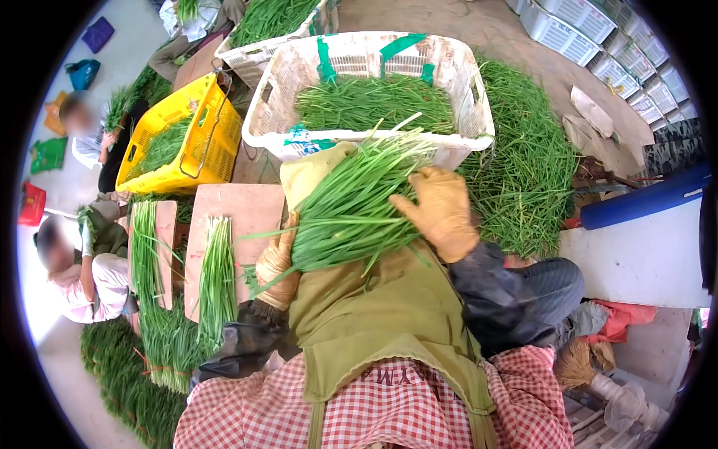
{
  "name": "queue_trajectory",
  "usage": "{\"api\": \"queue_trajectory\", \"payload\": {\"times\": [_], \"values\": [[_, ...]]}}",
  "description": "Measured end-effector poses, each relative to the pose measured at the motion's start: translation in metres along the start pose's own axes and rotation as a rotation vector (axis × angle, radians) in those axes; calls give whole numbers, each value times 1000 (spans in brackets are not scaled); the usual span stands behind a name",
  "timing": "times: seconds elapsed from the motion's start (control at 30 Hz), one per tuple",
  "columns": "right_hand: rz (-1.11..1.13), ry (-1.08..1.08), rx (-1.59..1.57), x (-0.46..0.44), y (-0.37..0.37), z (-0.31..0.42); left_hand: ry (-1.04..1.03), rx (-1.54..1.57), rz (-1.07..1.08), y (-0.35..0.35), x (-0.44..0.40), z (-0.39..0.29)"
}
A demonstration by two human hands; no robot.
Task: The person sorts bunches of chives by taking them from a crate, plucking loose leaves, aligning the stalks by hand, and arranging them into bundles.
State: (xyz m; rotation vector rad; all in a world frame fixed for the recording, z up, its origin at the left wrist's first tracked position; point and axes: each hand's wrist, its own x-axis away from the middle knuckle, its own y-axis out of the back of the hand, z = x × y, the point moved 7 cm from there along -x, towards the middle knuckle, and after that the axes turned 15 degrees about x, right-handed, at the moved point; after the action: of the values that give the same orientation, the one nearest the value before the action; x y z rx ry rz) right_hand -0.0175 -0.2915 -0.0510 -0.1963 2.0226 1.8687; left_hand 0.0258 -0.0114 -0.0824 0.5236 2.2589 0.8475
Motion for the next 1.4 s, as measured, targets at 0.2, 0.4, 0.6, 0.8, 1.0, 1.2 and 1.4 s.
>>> {"api": "queue_trajectory", "payload": {"times": [0.2,0.4,0.6,0.8,1.0,1.2,1.4], "values": [[137,-340,-733,-4,-52,1,72,-165,87,17,-9,-3],[351,-522,-2154,20,-56,-29,72,-132,178,25,-32,-13],[369,-437,-2345,57,-32,-58,148,-115,204,14,-22,0],[146,-951,-1162,98,-43,-191,53,-141,186,16,-19,6],[72,-608,-722,0,5,-93,44,-193,209,13,-21,-4],[445,-207,-474,-57,-58,20,41,-206,186,18,-22,-10],[408,-425,-2557,-63,-44,-7,122,-104,167,16,-10,4]]}}
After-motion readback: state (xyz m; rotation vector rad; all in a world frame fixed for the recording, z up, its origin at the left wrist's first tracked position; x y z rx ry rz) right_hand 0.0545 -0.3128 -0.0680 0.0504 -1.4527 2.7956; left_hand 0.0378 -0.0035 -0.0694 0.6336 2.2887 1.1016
